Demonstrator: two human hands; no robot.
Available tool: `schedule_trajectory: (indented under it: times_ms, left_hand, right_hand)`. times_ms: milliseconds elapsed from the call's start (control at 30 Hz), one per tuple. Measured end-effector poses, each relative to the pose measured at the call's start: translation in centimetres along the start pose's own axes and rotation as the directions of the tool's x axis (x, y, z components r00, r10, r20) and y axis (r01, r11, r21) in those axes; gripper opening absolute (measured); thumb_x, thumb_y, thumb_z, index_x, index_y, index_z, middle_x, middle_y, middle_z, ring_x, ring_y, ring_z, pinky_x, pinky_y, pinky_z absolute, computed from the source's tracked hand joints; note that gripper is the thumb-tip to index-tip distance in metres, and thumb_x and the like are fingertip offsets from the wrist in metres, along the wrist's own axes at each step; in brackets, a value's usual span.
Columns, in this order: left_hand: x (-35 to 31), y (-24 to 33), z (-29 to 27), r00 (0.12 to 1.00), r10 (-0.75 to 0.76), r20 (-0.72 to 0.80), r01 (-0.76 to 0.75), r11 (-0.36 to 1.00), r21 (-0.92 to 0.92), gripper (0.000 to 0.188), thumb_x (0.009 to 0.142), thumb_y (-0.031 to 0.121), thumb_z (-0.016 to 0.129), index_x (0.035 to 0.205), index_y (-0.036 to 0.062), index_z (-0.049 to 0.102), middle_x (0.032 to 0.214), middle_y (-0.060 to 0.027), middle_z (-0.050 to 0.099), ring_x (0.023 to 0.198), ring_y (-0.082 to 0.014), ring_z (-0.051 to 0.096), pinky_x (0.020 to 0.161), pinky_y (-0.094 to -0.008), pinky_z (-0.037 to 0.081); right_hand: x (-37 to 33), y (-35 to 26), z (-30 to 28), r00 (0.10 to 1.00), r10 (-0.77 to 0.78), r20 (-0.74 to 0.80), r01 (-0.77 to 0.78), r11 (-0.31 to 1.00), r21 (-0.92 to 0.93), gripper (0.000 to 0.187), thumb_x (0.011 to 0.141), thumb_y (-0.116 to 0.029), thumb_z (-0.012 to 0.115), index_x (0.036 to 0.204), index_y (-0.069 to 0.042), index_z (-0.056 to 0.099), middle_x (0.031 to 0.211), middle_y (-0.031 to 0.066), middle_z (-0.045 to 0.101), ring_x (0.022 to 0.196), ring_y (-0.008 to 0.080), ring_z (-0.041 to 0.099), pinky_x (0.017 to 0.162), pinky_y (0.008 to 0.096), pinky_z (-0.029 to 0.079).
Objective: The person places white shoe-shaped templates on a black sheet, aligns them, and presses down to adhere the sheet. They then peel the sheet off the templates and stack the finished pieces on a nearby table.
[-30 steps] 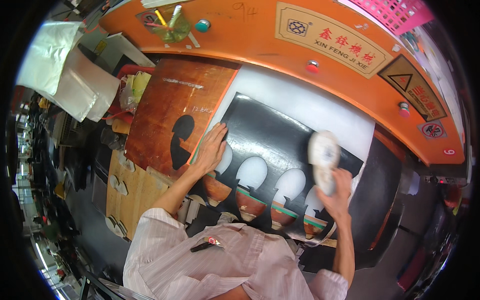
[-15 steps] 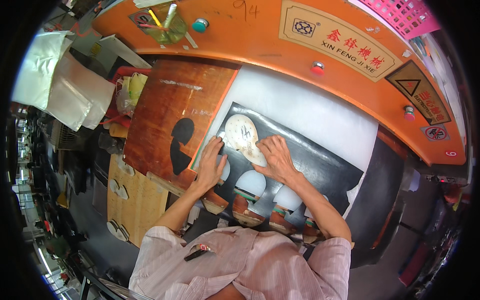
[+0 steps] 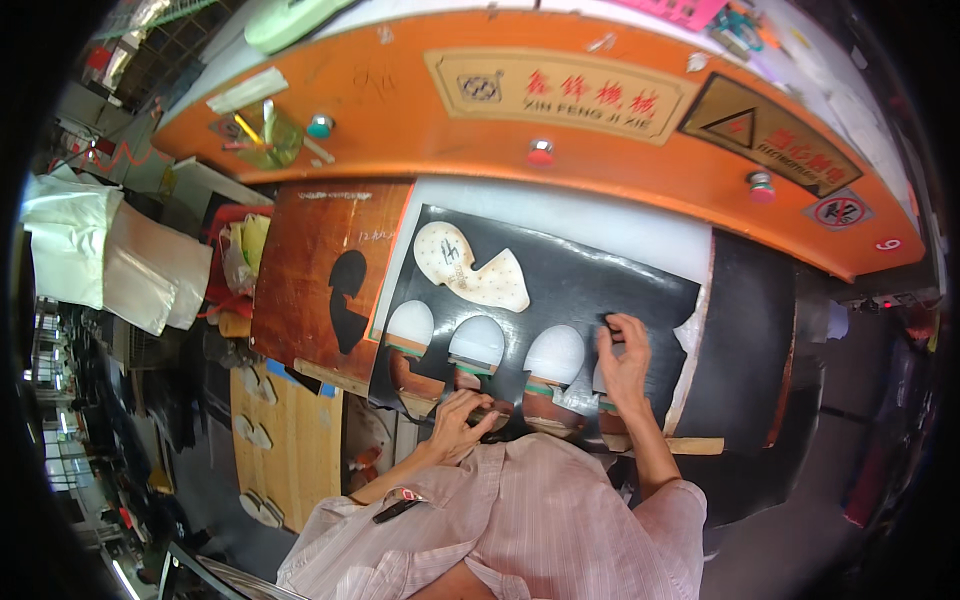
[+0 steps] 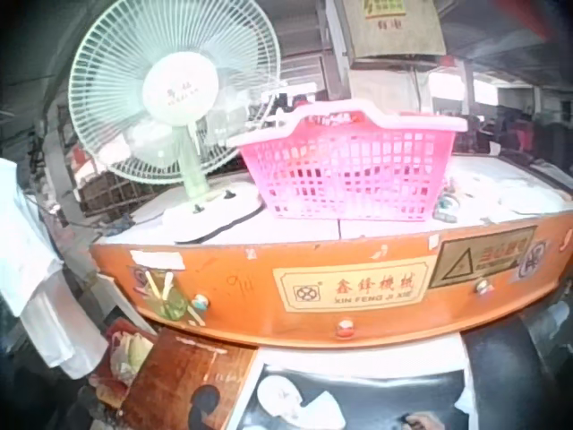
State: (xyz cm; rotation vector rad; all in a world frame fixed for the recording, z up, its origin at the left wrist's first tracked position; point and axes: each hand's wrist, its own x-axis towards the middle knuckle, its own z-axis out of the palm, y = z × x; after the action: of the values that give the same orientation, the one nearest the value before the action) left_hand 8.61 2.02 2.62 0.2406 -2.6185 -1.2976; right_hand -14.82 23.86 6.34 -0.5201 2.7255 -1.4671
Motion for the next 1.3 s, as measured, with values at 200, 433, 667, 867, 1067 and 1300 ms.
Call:
schedule_trajectory:
  times_ms: [200, 433, 667, 867, 1067, 1300]
  left_hand:
    - [6.6, -2.8, 1.6, 0.987, 0.144, -0.069, -0.135, 0.984, 0.116, 0.020, 0.086, 0.024, 0.081, 0.083, 0.0048, 0.077, 0.076, -0.0086, 0.072, 0.069, -0.0259, 0.068, 0.064, -0.0413, 0.053]
    - [14.0, -2.4, 1.5, 0.998, 0.043, -0.052, -0.034, 0.988, 0.154, 0.033, 0.100, 0.025, 0.061, 0.085, -0.0019, 0.073, 0.081, -0.0229, 0.070, 0.079, -0.0429, 0.069, 0.071, -0.0504, 0.053]
    - [20.1, -1.5, 1.2, 0.993, -0.095, -0.077, 0.104, 0.987, 0.121, 0.036, 0.099, 0.028, 0.057, 0.092, -0.0007, 0.077, 0.094, -0.0227, 0.075, 0.093, -0.0411, 0.071, 0.083, -0.0481, 0.055]
    - [21.7, -1.6, 1.6, 0.989, -0.115, -0.093, 0.121, 0.991, 0.062, 0.040, 0.100, 0.035, 0.057, 0.086, 0.0021, 0.074, 0.075, -0.0190, 0.070, 0.080, -0.0417, 0.069, 0.105, -0.0482, 0.051]
    - [21.3, -0.9, 1.6, 0.987, -0.093, -0.133, 0.110, 0.986, 0.122, 0.041, 0.100, 0.038, 0.057, 0.087, 0.0019, 0.073, 0.079, -0.0184, 0.071, 0.087, -0.0418, 0.069, 0.085, -0.0505, 0.052]
    - [21.3, -0.7, 2.1, 0.986, -0.070, -0.154, 0.096, 0.982, 0.163, 0.040, 0.098, 0.038, 0.061, 0.088, 0.0011, 0.073, 0.078, -0.0210, 0.070, 0.082, -0.0445, 0.066, 0.086, -0.0521, 0.052]
  right_hand:
    - [7.5, 3.1, -6.0, 0.955, 0.018, -0.296, 0.006, 0.997, 0.080, 0.014, 0.104, -0.013, 0.063, 0.104, 0.001, 0.067, 0.086, 0.0057, 0.065, 0.079, 0.0133, 0.061, 0.071, 0.0308, 0.050]
    - [19.2, 0.9, -13.2, 0.697, -0.436, -0.570, 0.323, 0.900, -0.292, 0.027, 0.108, -0.016, 0.056, 0.089, 0.004, 0.057, 0.079, 0.0152, 0.053, 0.072, 0.0278, 0.054, 0.070, 0.0378, 0.046]
    - [17.3, 1.1, -15.2, 0.873, -0.295, -0.388, 0.231, 0.952, -0.203, 0.032, 0.102, -0.021, 0.066, 0.080, -0.002, 0.053, 0.077, 0.0158, 0.054, 0.069, 0.0329, 0.053, 0.066, 0.0437, 0.044]
    - [8.0, 6.7, -11.5, 0.888, -0.167, -0.429, -0.001, 0.931, -0.364, 0.028, 0.096, -0.029, 0.071, 0.092, -0.001, 0.065, 0.083, 0.0149, 0.065, 0.081, 0.0352, 0.063, 0.079, 0.0475, 0.050]
    - [5.1, 9.3, -9.0, 0.900, 0.165, -0.404, -0.248, 0.955, -0.162, 0.045, 0.104, -0.040, 0.061, 0.085, 0.000, 0.068, 0.075, 0.0190, 0.069, 0.075, 0.0410, 0.067, 0.078, 0.0503, 0.048]
    - [5.3, 11.0, -7.2, 0.897, 0.031, -0.441, -0.148, 0.961, -0.234, 0.059, 0.110, -0.038, 0.051, 0.074, 0.007, 0.062, 0.070, 0.0330, 0.058, 0.068, 0.0540, 0.058, 0.064, 0.0571, 0.040]
